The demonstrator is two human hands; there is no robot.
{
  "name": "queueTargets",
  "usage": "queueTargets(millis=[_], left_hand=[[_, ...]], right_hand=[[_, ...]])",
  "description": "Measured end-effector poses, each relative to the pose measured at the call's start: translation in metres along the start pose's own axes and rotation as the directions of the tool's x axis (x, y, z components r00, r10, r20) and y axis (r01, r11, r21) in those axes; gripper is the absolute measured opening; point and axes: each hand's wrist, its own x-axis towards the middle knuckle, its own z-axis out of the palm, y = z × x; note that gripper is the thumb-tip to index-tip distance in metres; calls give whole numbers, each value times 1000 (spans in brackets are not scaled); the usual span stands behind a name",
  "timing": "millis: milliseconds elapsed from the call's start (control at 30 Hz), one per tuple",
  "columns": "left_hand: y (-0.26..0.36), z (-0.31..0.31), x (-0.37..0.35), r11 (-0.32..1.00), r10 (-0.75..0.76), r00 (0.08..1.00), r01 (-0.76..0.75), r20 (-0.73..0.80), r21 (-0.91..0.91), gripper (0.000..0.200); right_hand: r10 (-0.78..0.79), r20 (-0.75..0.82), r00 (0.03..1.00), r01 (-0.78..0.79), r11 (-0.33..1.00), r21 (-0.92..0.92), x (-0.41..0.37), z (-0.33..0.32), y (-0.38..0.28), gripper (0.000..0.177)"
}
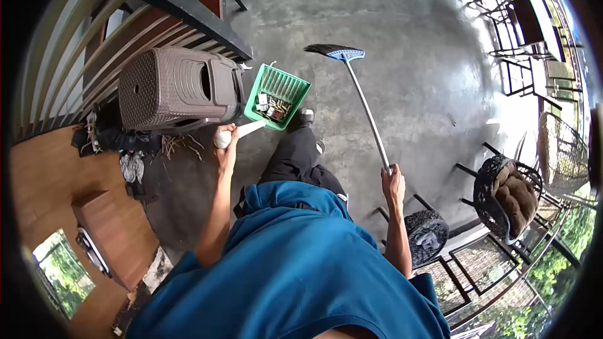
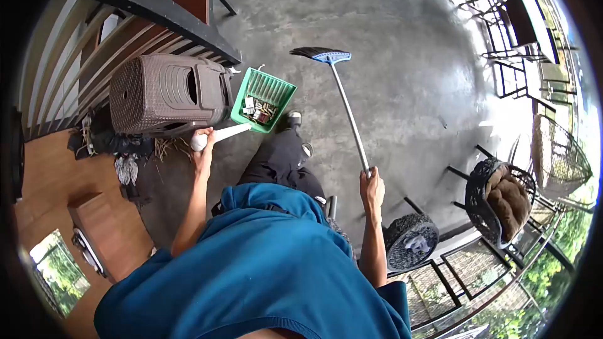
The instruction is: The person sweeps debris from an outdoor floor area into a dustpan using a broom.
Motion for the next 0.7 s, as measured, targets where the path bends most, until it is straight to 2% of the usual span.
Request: queueTargets(millis=[100,200,333,433,500,600,700], left_hand=[[-8,13,-7,997,-53,996,50,-69,-52,10],[-22,40,0,997,-79,988,78,-133,-18,10],[-3,85,3,994,-106,970,111,-218,14,11],[1,112,10,993,-119,954,109,-276,-50,12],[6,116,-8,988,-151,942,141,-300,-57,12],[16,137,-7,993,-99,928,66,-360,-103,13],[25,161,-3,991,-131,903,105,-408,-86,14]], right_hand=[[-91,23,996,92,995,-48,60,-11,-22,25],[-171,19,985,172,982,-81,113,-22,-57,27],[-201,90,975,213,967,-140,146,-44,-90,31],[-254,137,957,273,952,-142,194,-63,-129,34],[-281,177,943,309,939,-153,213,-68,-127,35],[-341,202,918,372,917,-143,253,-74,-143,37],[-379,240,894,418,898,-139,290,-86,-149,37]])
